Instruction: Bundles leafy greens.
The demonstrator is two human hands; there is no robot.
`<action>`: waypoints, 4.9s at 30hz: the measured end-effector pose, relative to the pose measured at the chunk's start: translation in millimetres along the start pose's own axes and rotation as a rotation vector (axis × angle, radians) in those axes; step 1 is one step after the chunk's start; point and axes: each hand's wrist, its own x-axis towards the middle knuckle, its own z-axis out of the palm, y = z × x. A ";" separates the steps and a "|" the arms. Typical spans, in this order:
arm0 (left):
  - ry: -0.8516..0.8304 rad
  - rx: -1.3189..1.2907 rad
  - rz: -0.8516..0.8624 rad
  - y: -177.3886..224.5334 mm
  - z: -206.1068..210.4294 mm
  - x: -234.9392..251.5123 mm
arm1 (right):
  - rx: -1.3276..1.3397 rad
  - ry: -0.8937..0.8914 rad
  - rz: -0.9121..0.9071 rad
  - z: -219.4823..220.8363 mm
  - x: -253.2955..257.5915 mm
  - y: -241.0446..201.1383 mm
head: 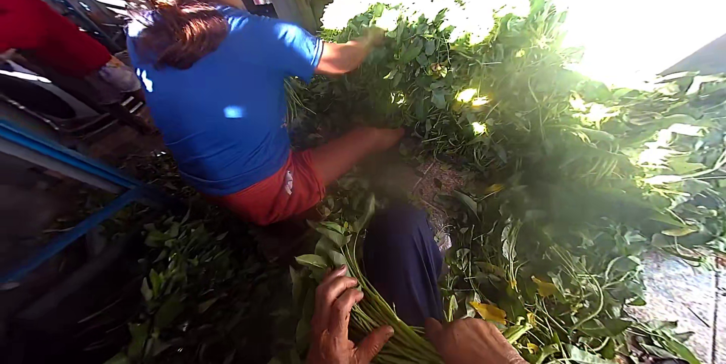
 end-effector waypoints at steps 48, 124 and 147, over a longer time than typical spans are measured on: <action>-0.028 -0.259 -0.897 -8.5 15.6 9.7 | 0.178 -0.014 -0.144 18.6 36.9 41.2; -0.069 0.979 0.243 -86.1 -117.5 133.2 | 0.305 -0.097 -0.263 20.7 45.4 55.0; -0.733 0.292 0.220 18.4 -32.4 34.1 | 0.448 -0.124 -0.237 17.9 50.9 72.2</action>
